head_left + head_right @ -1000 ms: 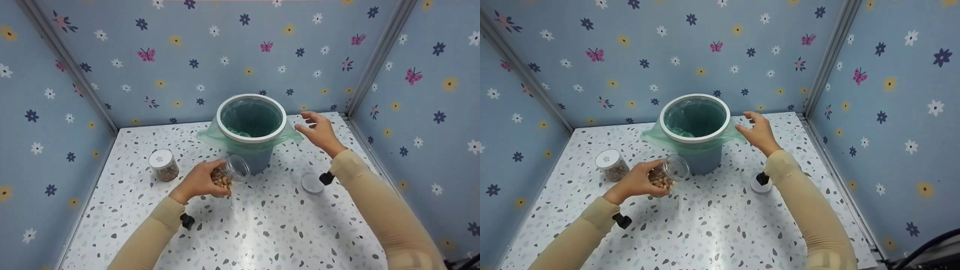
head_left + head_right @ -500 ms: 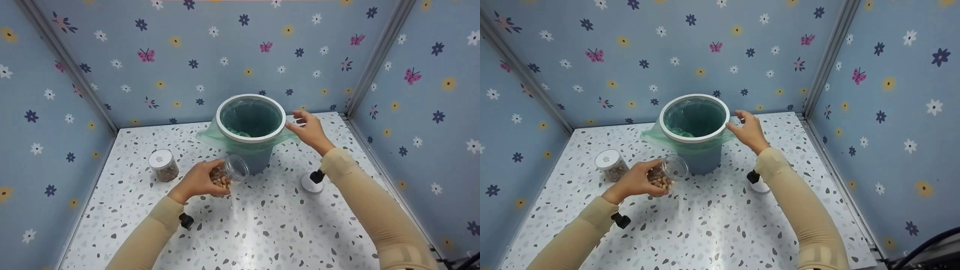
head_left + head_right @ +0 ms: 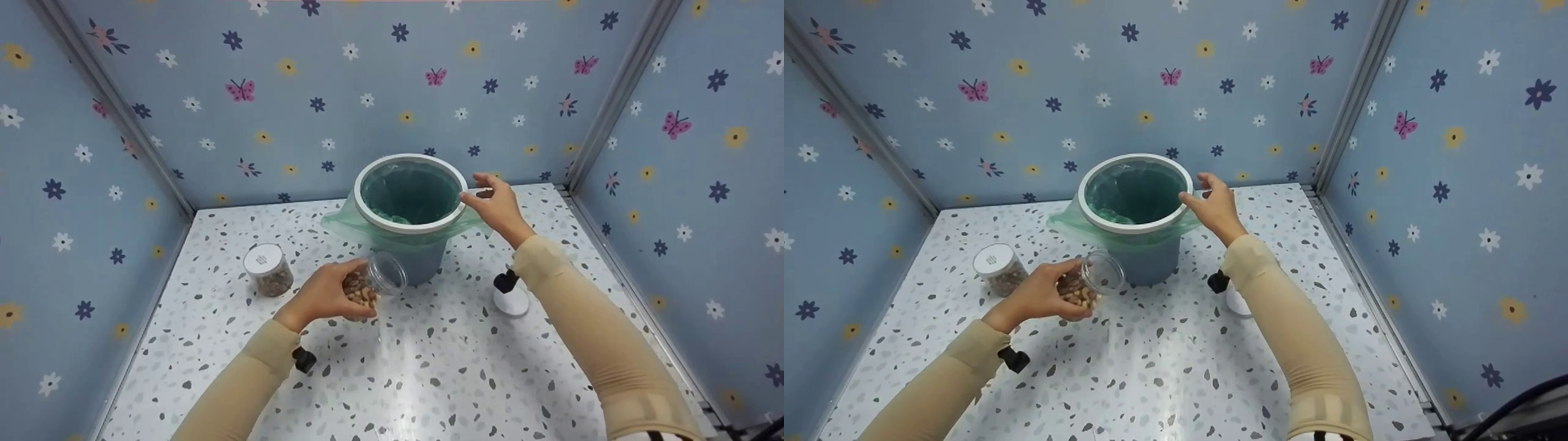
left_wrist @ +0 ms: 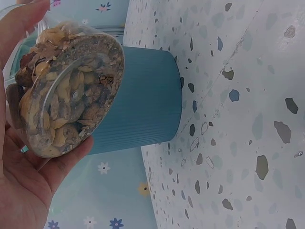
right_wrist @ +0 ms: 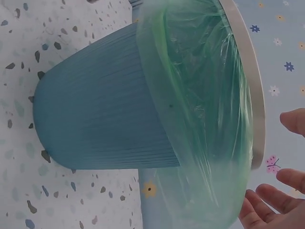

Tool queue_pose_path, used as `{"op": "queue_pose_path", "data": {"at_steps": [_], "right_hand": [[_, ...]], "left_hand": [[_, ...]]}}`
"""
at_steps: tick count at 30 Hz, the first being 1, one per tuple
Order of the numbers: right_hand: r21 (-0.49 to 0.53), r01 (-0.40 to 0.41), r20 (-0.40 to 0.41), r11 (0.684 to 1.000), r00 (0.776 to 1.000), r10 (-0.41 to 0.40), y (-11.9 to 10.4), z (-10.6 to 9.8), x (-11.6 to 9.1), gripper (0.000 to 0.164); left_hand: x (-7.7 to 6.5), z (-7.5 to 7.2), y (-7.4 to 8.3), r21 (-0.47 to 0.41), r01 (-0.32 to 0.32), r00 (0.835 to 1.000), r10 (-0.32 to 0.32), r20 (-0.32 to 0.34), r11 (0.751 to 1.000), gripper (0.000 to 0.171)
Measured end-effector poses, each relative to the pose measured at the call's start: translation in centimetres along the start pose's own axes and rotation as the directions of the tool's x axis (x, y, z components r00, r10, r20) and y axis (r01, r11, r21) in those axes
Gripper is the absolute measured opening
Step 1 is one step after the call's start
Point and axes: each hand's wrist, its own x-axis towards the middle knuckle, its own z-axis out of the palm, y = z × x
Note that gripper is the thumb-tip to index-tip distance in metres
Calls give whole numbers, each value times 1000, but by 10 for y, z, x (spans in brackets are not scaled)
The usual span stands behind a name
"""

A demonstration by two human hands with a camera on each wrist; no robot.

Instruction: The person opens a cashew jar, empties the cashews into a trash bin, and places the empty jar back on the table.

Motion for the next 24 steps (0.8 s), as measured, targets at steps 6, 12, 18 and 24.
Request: {"op": "queue_pose_path", "data": {"at_steps": [6,12,18,24], "right_hand": [[57,-27,-14,998,1000,28,-1,7,5,69],[80,-44,-34,996,998,47,0,13,10,68],[108,-78,-14,991,997,80,1,19,17,71],[157,-93,-9,983,995,96,4,24,21,73]], "left_hand": [[-1,-5,2,-4,12,1000,-12,5,1000,101],[0,-11,5,24,5,1000,-5,2,1000,98],[0,-18,8,34,12,1000,-12,1,999,99],[1,-24,11,29,3,1000,-2,-8,1000,98]]}}
